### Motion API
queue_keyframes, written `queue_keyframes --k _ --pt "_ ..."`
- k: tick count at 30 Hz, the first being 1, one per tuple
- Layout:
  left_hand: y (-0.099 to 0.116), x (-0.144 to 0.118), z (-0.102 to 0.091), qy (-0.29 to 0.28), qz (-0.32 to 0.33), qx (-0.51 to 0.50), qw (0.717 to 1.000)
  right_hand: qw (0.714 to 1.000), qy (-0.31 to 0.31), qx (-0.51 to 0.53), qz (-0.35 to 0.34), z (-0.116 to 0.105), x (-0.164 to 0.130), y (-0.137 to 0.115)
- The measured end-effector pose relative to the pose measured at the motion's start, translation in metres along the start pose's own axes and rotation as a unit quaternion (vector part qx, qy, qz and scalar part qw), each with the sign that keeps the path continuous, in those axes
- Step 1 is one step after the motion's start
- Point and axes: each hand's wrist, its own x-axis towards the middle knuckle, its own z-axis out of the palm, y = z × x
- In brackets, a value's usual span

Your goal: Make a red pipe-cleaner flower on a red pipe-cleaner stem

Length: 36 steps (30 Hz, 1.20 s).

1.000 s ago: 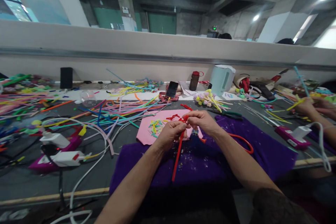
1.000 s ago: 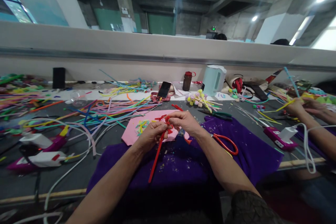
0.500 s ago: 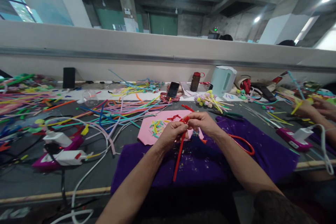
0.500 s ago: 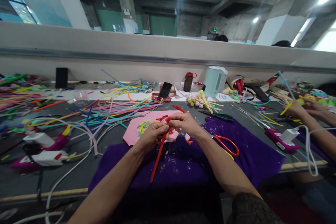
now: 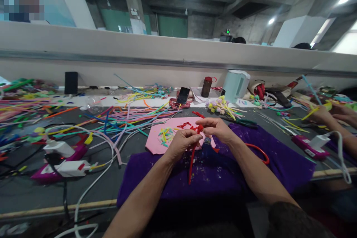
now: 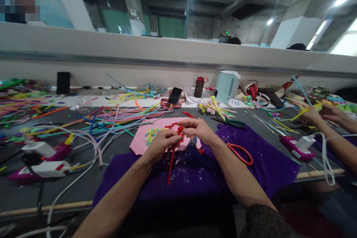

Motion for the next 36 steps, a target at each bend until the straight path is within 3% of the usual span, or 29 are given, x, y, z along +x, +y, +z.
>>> queue_keyframes --k 25,30,36 --pt "-0.0021 0.0018 0.0003 0.009 -0.026 0.022 0.999 0.999 -0.019 -0.033 0.017 0.0041 -0.0001 0.0000" --pt "-0.0031 0.0030 0.0000 0.016 -0.035 0.019 0.999 0.999 0.011 -0.045 -0.003 0.0048 0.0013 0.0013" --pt "-0.0052 0.0025 -0.0038 -0.034 -0.072 -0.041 0.996 0.998 0.022 -0.058 -0.018 0.0051 0.0021 0.0041"
